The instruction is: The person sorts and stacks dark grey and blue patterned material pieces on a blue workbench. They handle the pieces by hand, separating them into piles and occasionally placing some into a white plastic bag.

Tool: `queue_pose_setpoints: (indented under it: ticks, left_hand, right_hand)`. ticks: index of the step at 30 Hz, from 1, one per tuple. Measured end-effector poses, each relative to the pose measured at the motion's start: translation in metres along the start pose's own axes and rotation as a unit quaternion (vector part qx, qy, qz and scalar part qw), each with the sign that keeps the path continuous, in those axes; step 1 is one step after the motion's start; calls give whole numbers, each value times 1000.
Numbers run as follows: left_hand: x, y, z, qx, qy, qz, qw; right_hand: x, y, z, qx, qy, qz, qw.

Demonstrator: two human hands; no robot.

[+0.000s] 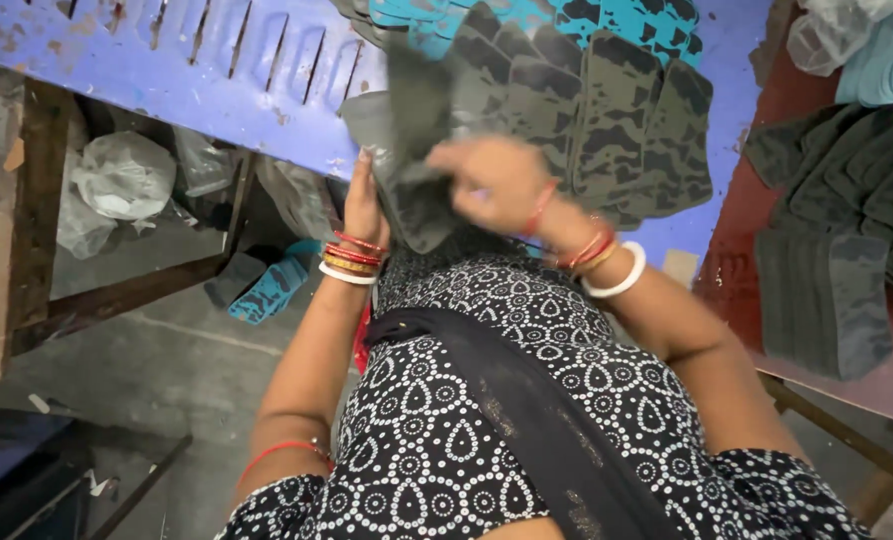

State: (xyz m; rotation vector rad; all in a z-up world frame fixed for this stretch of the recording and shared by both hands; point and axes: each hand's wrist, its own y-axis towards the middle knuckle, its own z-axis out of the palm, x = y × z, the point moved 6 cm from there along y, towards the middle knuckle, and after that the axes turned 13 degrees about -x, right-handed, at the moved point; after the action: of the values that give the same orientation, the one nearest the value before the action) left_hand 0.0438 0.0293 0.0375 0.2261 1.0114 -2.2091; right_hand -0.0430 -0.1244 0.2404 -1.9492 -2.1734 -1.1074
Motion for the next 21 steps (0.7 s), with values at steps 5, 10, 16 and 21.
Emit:
queue_pose_setpoints:
  ticks: [5,10,16,21]
  left_hand:
    - [-9,3,-10,12,191,128,973]
    - [-15,-4,-17,7,228,139,964]
    - [2,-17,13,34,226,101,968]
    - [9,-40,52,69,226,71,969]
  right_hand:
    - [-29,-56,7,106,33,-12,994]
    - [-83,-105,-24,139,-72,49,986]
    - [-115,-131,-28,53,-110,27,992]
    - [-164,-140,-120,-355,-20,427,831]
